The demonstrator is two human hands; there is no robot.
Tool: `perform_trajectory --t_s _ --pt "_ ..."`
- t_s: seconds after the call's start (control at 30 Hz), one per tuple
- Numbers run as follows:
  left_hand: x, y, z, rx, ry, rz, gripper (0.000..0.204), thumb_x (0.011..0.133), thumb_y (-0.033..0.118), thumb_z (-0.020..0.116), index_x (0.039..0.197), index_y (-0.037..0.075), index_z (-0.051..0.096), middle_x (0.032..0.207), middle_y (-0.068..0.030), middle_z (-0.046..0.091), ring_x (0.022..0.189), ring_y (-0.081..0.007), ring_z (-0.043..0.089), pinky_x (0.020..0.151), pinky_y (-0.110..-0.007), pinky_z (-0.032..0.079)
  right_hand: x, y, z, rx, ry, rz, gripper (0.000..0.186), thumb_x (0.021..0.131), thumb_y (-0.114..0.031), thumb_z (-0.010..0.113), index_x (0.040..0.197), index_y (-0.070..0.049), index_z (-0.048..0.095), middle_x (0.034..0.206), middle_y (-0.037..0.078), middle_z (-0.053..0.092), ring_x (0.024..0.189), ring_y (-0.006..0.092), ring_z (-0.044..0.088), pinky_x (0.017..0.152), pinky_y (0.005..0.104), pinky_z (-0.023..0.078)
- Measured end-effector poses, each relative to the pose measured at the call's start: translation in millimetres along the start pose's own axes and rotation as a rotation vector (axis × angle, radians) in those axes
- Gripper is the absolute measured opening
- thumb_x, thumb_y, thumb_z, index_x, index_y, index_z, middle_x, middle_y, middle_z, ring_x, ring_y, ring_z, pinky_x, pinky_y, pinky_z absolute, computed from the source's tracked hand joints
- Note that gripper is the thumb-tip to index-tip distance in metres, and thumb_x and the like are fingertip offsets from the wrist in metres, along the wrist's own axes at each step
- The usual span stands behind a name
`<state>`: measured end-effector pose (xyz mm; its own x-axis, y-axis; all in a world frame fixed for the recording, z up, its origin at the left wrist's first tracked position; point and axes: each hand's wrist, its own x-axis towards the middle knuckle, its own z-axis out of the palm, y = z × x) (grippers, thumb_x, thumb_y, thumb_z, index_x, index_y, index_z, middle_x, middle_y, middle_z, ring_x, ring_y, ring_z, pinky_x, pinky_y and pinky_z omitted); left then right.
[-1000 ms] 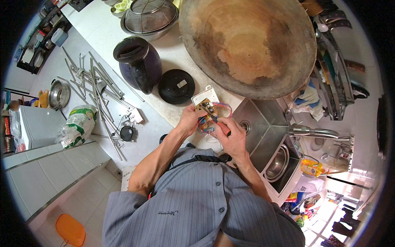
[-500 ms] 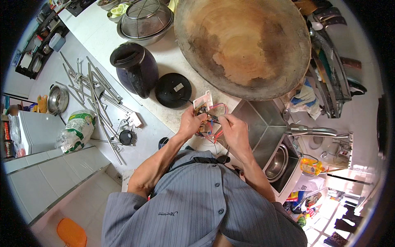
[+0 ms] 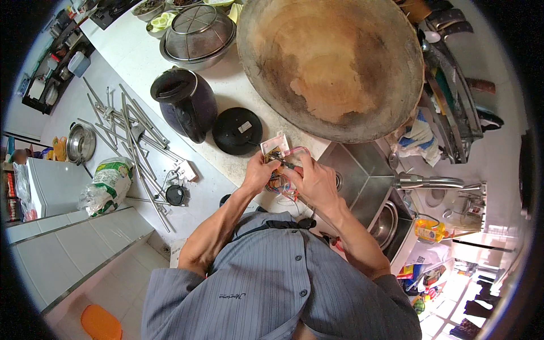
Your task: The person manipulates a circuit board and various wires with their hands and using pliers and scissors at a kitchen counter.
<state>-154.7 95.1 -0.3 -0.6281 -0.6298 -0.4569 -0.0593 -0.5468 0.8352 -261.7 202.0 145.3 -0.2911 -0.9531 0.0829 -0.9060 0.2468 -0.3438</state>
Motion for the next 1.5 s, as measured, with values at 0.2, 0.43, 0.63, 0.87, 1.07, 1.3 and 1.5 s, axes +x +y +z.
perform_trajectory --t_s 0.2,0.43,0.63,0.87,1.07,1.3,1.5 --pt "1 -1 -2 -0.045 -0.017 0.019 0.027 0.088 0.001 0.066 0.115 -0.004 0.063 0.098 -0.0094 0.070 0.083 -0.0165 0.067 0.077 -0.032 0.056 8 6 21 -0.051 0.110 0.032 0.031 0.090 -0.025 0.069 0.107 -0.004 0.053 0.079 0.016 0.069 0.069 0.0357 0.069 0.059 0.0457 0.053" --pt "5 -4 -4 -0.078 0.013 0.008 0.027 0.088 0.001 0.065 0.115 -0.004 0.063 0.101 -0.0101 0.071 0.081 -0.0166 0.068 0.075 -0.033 0.057 5 5 34 0.181 0.322 0.112 0.027 0.093 -0.026 0.067 0.101 -0.004 0.053 0.083 0.017 0.069 0.074 0.0327 0.070 0.061 0.0449 0.054" --pt "11 -12 -9 -0.046 0.014 0.047 0.028 0.088 0.000 0.065 0.115 -0.004 0.063 0.101 -0.0100 0.071 0.082 -0.0167 0.068 0.075 -0.033 0.057 9 8 34 0.031 0.164 0.167 0.026 0.092 -0.023 0.069 0.101 -0.004 0.054 0.079 0.016 0.069 0.069 0.0333 0.069 0.059 0.0438 0.053" --pt "7 -7 -9 -0.094 -0.033 0.003 0.026 0.089 0.002 0.064 0.115 -0.003 0.064 0.103 -0.0085 0.070 0.087 -0.0163 0.065 0.081 -0.033 0.054 23 8 42 0.140 0.299 0.054 0.026 0.091 -0.023 0.067 0.101 -0.003 0.054 0.077 0.018 0.066 0.066 0.0363 0.066 0.057 0.0447 0.052" --pt "13 -17 -12 -0.035 -0.028 0.084 0.031 0.089 0.005 0.067 0.118 -0.002 0.064 0.106 -0.0087 0.070 0.092 -0.0166 0.065 0.085 -0.033 0.053 27 4 35 0.062 0.191 -0.031 0.025 0.088 -0.016 0.070 0.103 -0.001 0.056 0.088 0.018 0.069 0.077 0.0383 0.069 0.068 0.0466 0.053" --pt "11 -16 -13 -0.094 -0.037 0.032 0.031 0.088 0.007 0.069 0.117 -0.002 0.064 0.107 -0.0084 0.070 0.093 -0.0164 0.065 0.087 -0.032 0.053 20 2 39 0.252 0.082 0.171 0.027 0.088 -0.018 0.070 0.105 -0.002 0.056 0.093 0.019 0.068 0.083 0.0371 0.068 0.072 0.0448 0.053" --pt "21 -29 -17 -0.052 -0.047 0.106 0.030 0.089 0.005 0.067 0.117 -0.002 0.063 0.104 -0.0079 0.070 0.091 -0.0162 0.066 0.085 -0.032 0.054 27 7 39 0.108 0.279 -0.199 0.025 0.091 -0.022 0.068 0.101 -0.002 0.057 0.082 0.019 0.071 0.074 0.0351 0.071 0.063 0.0437 0.054"
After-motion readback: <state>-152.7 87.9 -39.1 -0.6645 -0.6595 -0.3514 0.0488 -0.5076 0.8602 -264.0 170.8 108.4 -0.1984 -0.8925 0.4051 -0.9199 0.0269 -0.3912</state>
